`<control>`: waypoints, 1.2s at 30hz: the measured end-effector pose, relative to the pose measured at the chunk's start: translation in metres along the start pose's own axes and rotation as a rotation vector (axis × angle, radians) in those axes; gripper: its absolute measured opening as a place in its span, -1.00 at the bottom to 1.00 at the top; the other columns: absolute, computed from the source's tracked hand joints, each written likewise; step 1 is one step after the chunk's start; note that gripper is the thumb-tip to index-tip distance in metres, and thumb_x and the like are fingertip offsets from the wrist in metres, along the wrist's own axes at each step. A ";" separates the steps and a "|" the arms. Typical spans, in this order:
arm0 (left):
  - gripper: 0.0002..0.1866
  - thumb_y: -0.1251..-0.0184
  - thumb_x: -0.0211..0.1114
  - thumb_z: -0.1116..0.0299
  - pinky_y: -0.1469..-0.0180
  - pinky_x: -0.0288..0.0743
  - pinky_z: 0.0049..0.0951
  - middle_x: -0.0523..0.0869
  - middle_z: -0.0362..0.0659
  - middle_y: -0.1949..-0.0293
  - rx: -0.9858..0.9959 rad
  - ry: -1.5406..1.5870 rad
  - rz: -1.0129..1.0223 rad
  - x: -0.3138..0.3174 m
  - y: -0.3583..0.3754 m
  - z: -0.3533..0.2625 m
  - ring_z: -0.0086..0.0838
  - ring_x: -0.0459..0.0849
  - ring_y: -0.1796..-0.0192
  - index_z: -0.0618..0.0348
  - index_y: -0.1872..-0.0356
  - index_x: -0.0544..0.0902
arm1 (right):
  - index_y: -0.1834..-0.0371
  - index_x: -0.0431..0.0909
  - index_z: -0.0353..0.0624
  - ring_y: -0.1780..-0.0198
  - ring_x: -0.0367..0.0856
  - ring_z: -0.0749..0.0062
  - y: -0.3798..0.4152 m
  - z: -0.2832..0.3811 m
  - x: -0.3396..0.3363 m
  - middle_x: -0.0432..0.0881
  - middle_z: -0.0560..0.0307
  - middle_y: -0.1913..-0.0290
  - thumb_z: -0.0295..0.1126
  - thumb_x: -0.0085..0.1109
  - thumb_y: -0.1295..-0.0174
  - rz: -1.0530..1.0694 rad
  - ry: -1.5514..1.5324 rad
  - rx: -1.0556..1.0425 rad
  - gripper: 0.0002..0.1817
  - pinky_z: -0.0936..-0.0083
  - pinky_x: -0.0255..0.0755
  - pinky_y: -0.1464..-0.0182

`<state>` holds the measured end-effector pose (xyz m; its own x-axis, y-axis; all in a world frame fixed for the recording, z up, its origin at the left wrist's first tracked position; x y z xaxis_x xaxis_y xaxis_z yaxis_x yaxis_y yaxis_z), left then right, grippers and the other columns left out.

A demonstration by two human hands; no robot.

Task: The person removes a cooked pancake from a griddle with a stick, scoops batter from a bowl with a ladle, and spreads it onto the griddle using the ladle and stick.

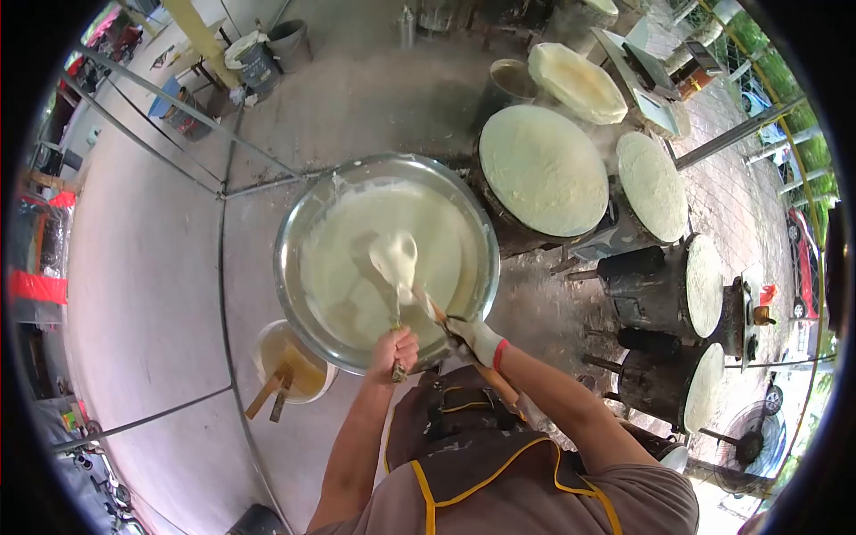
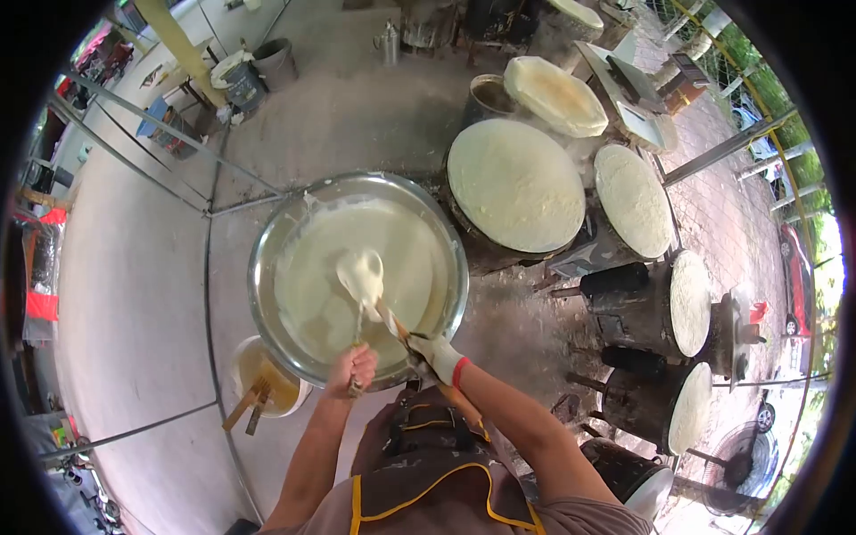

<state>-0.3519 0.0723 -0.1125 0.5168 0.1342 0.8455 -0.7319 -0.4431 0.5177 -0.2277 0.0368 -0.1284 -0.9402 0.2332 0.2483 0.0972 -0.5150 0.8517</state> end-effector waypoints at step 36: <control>-0.76 -0.35 -0.04 0.46 0.77 0.14 -0.63 0.22 -0.33 0.66 -1.452 -0.814 0.120 0.153 0.132 0.548 -0.71 0.19 0.73 0.12 0.56 0.28 | -0.20 0.40 0.35 0.20 0.60 0.01 0.480 -0.559 -0.128 0.62 -0.07 0.19 -0.05 -0.06 -0.26 -1.242 0.013 -0.066 -0.59 0.21 0.47 0.20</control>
<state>-0.1262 -0.4511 0.0142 0.1708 -0.5092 0.8435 -0.3170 0.7822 0.5364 -0.2433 -0.7018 -0.0094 -0.3873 0.5839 -0.7135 -0.8763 0.0075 0.4817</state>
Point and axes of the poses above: each hand's wrist, its own y-axis away from the middle knuckle, its own x-axis out of the palm, z = x × y, the point moved 10 cm from there along -y, towards the middle knuckle
